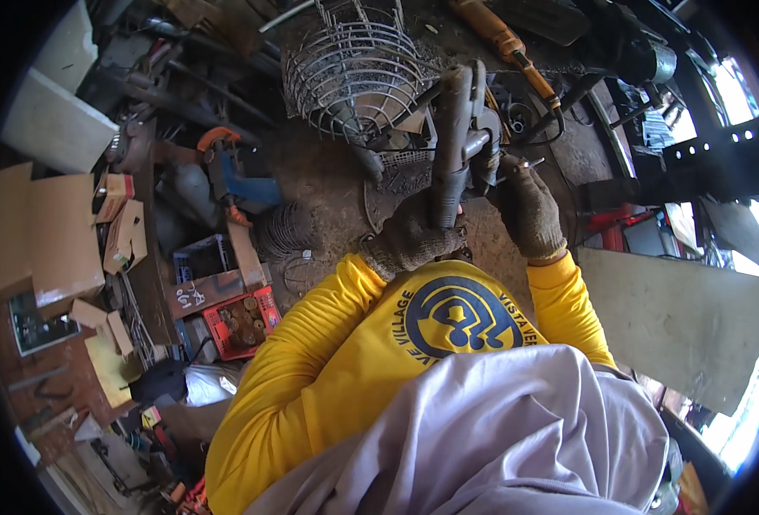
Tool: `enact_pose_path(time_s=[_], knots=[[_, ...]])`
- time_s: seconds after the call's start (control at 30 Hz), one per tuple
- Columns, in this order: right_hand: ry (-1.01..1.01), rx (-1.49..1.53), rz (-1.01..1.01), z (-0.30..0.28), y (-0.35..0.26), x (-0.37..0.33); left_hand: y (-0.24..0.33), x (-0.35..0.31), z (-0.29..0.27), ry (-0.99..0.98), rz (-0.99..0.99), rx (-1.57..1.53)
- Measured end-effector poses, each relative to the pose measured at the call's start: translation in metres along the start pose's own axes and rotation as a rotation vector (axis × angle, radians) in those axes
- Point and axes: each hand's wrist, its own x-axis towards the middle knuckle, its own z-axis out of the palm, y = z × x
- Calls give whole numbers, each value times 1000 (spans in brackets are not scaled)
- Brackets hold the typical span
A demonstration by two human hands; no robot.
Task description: The person uses a hammer to shape metal rods on a spherical cage structure and secures them using an arc welder.
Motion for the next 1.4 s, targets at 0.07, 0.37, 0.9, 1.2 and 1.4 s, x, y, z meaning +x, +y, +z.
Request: enact_pose_path(time_s=[0.07,0.37,0.9,1.2,1.4], knots=[[-65,-152,-104,-13,-2,0,-3,-4,18,60,-40,-52],[170,217,-14,-79,16,27,-17,-61,25,283,-214,-452],[-238,-463,82,-34,-31,60,6,-84,-69,768,27,-60],[-24,-487,229,14,-30,48,-30,-92,-120,661,60,-532],[-8,-613,279,16,-34,39,-36,-81,-145,532,208,-735]])
